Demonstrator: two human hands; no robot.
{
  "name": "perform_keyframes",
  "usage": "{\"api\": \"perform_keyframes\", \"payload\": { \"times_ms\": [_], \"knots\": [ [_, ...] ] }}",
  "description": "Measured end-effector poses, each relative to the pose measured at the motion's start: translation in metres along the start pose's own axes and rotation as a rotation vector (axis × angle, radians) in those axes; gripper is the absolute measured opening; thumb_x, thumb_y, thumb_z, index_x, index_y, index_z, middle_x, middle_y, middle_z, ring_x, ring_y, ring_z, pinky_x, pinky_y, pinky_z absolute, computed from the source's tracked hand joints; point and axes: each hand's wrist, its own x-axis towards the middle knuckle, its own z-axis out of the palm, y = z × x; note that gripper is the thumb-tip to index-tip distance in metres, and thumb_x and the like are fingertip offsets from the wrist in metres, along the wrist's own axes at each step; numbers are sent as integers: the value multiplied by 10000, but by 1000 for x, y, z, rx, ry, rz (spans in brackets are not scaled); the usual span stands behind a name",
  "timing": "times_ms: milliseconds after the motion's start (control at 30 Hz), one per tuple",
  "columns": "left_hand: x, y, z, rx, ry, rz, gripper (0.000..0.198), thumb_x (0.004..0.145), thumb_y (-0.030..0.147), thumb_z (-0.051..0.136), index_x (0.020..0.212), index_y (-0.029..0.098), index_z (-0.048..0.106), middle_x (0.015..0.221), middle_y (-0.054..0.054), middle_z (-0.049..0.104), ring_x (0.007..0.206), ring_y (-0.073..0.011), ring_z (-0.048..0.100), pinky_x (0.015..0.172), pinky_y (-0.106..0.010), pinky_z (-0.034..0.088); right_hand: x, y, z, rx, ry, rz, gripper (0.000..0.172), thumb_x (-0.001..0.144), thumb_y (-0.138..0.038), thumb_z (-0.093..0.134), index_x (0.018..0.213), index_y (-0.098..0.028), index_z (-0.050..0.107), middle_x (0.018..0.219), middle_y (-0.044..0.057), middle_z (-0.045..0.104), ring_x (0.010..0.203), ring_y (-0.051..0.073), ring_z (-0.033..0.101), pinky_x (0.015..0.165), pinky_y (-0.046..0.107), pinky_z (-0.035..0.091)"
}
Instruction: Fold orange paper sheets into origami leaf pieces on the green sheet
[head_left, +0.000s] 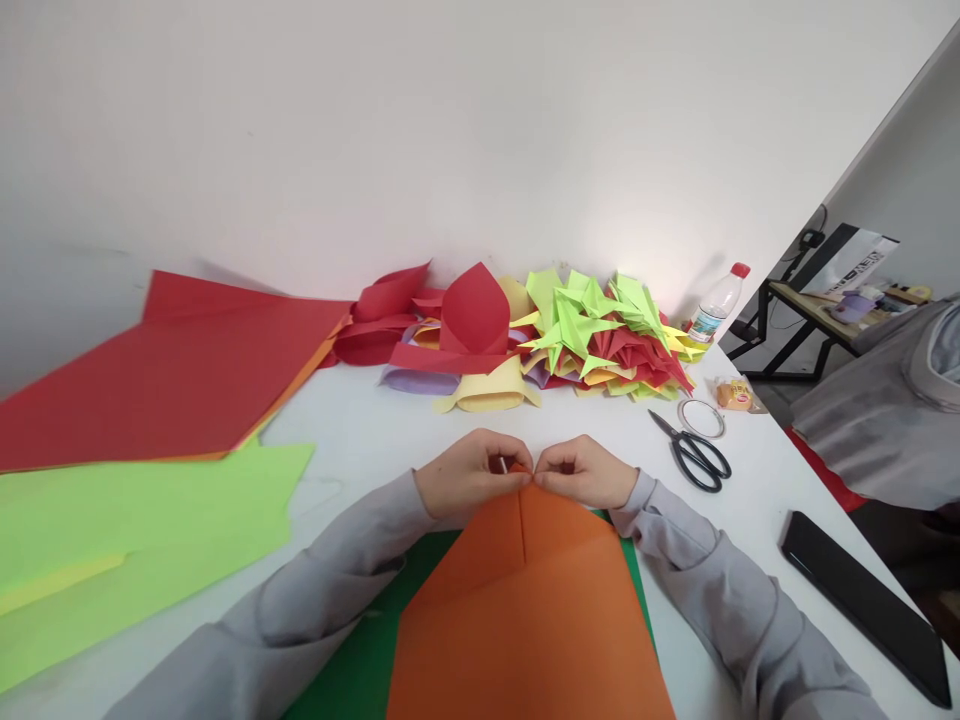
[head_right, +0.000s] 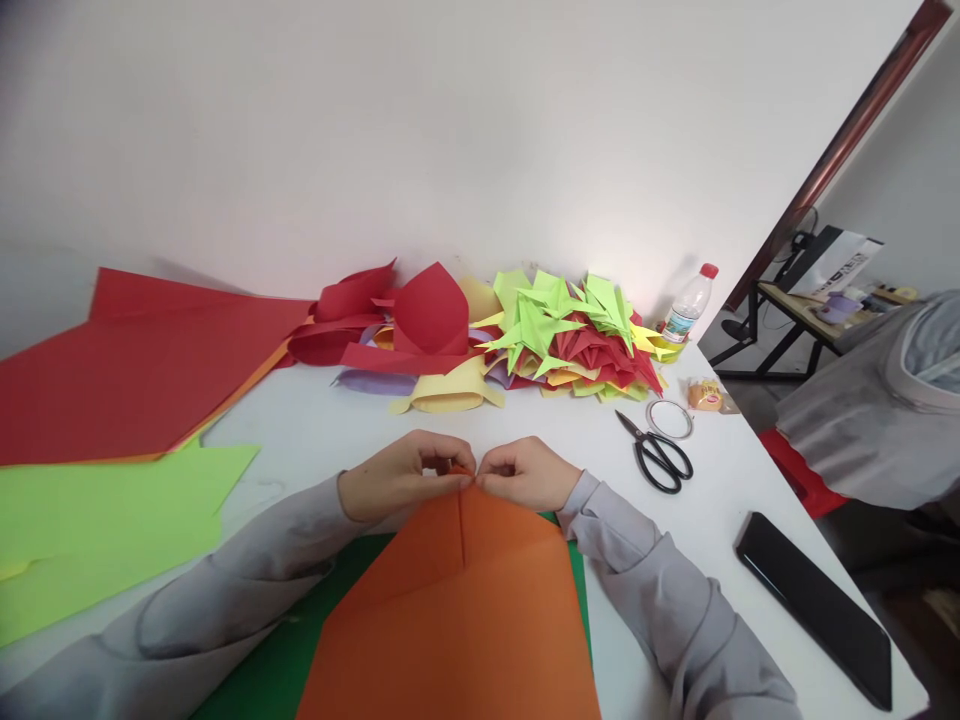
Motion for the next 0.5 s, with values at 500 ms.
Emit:
{"api": "perform_keyframes", "payload": {
  "times_ms": [500],
  "knots": [
    [-2,-3,-12,-137,-3,-52,218,640,380,608,573,176,645,588,-29,627,576,-149,529,596,-255,453,-3,0,-3,52,-141,64,103,668,-172,488,569,-161,517,482,-71,428,451,66,386,446,187,311]
  ]
}}
